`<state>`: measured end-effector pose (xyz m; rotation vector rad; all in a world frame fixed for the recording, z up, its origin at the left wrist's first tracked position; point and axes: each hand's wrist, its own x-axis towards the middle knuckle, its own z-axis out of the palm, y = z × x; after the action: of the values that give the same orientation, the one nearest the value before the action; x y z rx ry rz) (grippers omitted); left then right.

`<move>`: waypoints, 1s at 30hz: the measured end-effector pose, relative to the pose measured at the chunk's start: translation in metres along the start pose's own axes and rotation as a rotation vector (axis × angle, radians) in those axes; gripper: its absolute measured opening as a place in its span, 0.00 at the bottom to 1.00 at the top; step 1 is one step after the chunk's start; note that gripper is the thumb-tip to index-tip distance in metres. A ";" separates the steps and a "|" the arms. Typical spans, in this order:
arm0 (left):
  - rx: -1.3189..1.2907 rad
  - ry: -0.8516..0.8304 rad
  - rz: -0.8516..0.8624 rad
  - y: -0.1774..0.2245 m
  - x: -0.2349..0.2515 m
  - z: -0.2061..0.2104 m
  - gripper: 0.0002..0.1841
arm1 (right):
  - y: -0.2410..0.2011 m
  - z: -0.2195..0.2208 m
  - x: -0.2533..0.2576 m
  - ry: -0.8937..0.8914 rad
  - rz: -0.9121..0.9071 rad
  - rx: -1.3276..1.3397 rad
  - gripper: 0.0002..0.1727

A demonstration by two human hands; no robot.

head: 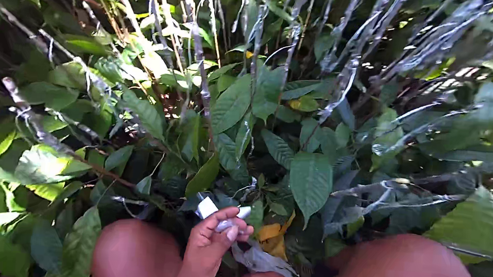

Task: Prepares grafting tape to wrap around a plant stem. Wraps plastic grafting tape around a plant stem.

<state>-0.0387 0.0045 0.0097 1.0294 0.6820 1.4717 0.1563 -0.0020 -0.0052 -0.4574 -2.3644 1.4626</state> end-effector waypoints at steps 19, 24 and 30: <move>0.892 -0.232 0.346 -0.037 -0.017 0.006 0.34 | 0.001 -0.012 0.023 0.852 0.162 0.970 0.05; 0.058 0.046 -0.021 -0.015 -0.016 0.007 0.27 | 0.012 -0.036 0.007 0.931 0.091 1.161 0.09; 0.106 -0.011 0.099 -0.006 -0.014 -0.016 0.14 | 0.015 -0.071 -0.027 0.968 0.066 1.280 0.08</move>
<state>-0.0509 -0.0057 -0.0059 1.1664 0.7161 1.5272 0.2124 0.0492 0.0086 -0.6290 -0.4901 1.8147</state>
